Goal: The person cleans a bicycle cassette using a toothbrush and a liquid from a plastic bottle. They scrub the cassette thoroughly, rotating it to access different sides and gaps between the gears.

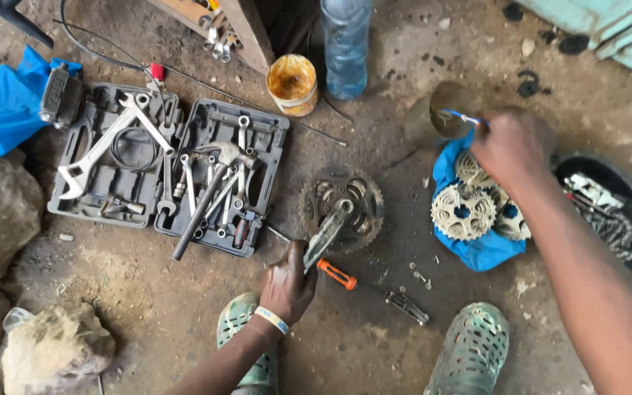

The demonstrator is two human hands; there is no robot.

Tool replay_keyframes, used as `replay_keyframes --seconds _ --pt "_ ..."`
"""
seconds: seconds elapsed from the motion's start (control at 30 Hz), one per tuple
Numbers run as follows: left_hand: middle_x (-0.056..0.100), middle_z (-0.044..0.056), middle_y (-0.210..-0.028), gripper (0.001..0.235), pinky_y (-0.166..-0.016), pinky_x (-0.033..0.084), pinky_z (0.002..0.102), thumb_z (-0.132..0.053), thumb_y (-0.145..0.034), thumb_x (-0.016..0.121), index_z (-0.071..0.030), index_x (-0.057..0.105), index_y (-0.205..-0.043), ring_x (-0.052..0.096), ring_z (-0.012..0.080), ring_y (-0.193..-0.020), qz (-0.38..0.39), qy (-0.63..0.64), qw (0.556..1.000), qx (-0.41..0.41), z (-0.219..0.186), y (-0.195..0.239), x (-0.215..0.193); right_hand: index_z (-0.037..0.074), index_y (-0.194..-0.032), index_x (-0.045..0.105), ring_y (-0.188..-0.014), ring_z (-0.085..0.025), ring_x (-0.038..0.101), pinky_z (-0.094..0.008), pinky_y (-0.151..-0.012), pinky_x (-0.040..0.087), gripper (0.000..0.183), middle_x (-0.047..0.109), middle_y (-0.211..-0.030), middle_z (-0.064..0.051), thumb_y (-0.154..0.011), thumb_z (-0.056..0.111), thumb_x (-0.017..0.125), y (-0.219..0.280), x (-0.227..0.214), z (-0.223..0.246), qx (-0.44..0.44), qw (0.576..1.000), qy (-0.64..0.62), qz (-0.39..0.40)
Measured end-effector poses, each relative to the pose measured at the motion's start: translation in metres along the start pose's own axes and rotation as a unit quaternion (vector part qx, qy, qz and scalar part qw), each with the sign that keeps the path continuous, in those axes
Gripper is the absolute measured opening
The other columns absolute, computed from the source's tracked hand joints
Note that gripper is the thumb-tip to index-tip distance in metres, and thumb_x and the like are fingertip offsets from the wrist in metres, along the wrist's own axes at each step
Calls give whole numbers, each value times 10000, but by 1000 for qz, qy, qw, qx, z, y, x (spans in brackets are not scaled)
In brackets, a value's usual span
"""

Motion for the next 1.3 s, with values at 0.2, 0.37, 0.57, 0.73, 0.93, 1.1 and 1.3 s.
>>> replay_keyframes --seconds 0.2,0.37,0.57,0.73,0.93,1.1,1.3 --pt "651 156 -652 434 -448 386 555 -251 -927 594 -100 370 -1266 557 494 -504 5 -34 998 -61 19 19 10 80 -995 751 -645 -239 651 -380 -633 561 258 692 -807 -103 -1056 309 650 -17 28 25 59 982 -48 172" --pt "649 175 -687 472 -458 379 576 -301 -952 576 -107 366 -1327 561 533 -530 0 -76 995 -62 19 25 12 -4 -1063 701 -571 -239 611 -353 -496 547 218 622 -873 -177 -1106 197 628 -13 33 23 63 980 -155 108" --pt "714 220 -917 333 -656 485 636 -276 -897 591 -148 439 -1164 647 549 -821 27 11 982 -185 0 20 -10 76 -1063 782 -938 -395 614 -515 -770 515 295 679 -1008 -205 -1080 301 593 -22 29 29 -4 989 -143 19" --pt "742 166 -1124 479 -963 545 571 -499 -829 612 -239 477 -1208 694 431 -1099 197 83 926 -312 37 17 17 45 -968 794 -1041 -519 671 -629 -913 519 383 760 -1030 -242 -991 308 516 -13 38 30 0 987 -136 79" --pt "635 83 -503 390 -656 556 346 -499 -873 646 -120 641 -779 688 260 -496 196 200 900 -335 -6 -6 -21 36 -877 793 -911 -445 734 -583 -734 546 489 770 -886 -186 -979 452 557 -8 36 27 34 996 -66 51" --pt "731 224 -1172 452 -1004 521 521 -405 -939 614 -66 690 -1227 643 424 -1213 152 221 914 -305 -14 -16 -37 -15 -805 771 -847 -468 734 -560 -698 568 417 744 -791 -238 -999 308 591 -28 76 -4 49 996 -64 29" --pt "675 189 -1240 529 -904 468 636 -540 -952 472 -164 532 -1319 513 509 -1232 139 89 943 -288 -11 6 -30 120 -795 756 -565 -254 650 -387 -488 536 376 670 -675 -79 -1095 332 676 -30 43 10 22 999 24 17"
Point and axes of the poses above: each hand's wrist, its own y-axis away from the middle knuckle, its own x-axis out of the palm, z = x × y, the point moved 6 cm from there along -y, towards the middle knuckle
